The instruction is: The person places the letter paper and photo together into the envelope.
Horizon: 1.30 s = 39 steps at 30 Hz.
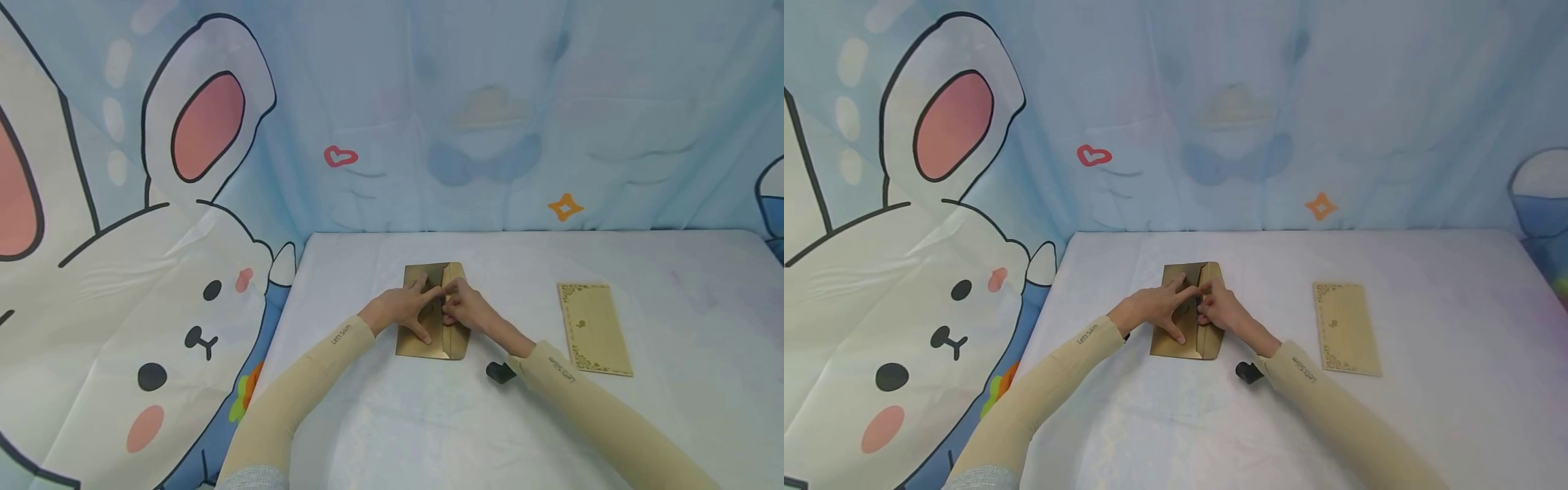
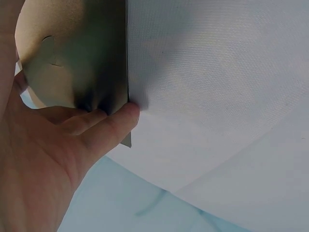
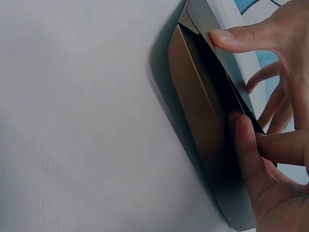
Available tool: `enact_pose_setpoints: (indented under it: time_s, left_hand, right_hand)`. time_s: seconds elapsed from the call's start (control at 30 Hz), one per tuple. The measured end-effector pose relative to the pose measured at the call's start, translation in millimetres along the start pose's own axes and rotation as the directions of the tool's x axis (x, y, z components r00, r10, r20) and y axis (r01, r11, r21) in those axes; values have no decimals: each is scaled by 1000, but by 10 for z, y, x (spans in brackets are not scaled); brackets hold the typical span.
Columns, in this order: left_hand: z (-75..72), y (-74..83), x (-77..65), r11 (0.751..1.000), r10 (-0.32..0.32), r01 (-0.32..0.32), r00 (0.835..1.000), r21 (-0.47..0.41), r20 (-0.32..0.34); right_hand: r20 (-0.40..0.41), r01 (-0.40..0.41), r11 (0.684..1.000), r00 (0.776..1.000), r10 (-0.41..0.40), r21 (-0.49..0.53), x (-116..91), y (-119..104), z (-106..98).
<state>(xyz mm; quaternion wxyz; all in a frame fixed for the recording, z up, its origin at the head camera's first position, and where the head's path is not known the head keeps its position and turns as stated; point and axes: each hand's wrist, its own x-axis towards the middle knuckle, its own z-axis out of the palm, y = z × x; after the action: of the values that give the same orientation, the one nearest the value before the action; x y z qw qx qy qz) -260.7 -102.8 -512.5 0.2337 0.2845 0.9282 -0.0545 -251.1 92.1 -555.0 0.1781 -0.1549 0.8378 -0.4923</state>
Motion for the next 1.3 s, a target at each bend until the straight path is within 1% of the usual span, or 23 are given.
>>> enact_pose_setpoints:
  time_s: [0.43, 0.6, 0.8, 0.97, 1.07, 1.17, 1.3]
  left_hand:
    - [-6, 52, 16, 1000, 14, -14, 1000, 19, 0]
    - [-16, 77, 11, 1000, 13, -13, 1000, 20, 2]
    - [-24, 96, 13, 1000, 14, -14, 1000, 7, 2]
    - [-29, 95, 16, 1000, 6, -6, 1000, 13, 7]
    - [-33, 89, 11, 1000, 7, -7, 1000, 5, 8]
    - [-32, 79, 3, 1000, 9, -9, 1000, 1, 8]
    - [-2, 29, -17, 1000, 5, -5, 1000, -8, 2]
  right_hand:
    - [39, -12, 999, 999, 10, 45, 51, 37, -37]
    - [43, -11, 999, 999, 9, 34, 37, 50, -61]
    - [31, -19, 997, 999, 21, -68, -29, 71, -146]
    - [8, -41, 991, 999, 42, -130, -169, 124, -300]
    - [-31, -38, 979, 999, 32, -201, -301, 162, -430]
    - [-72, -20, 958, 997, -1, -287, -438, 208, -562]
    - [-102, -3, 930, 994, -37, -367, -586, 251, -712]
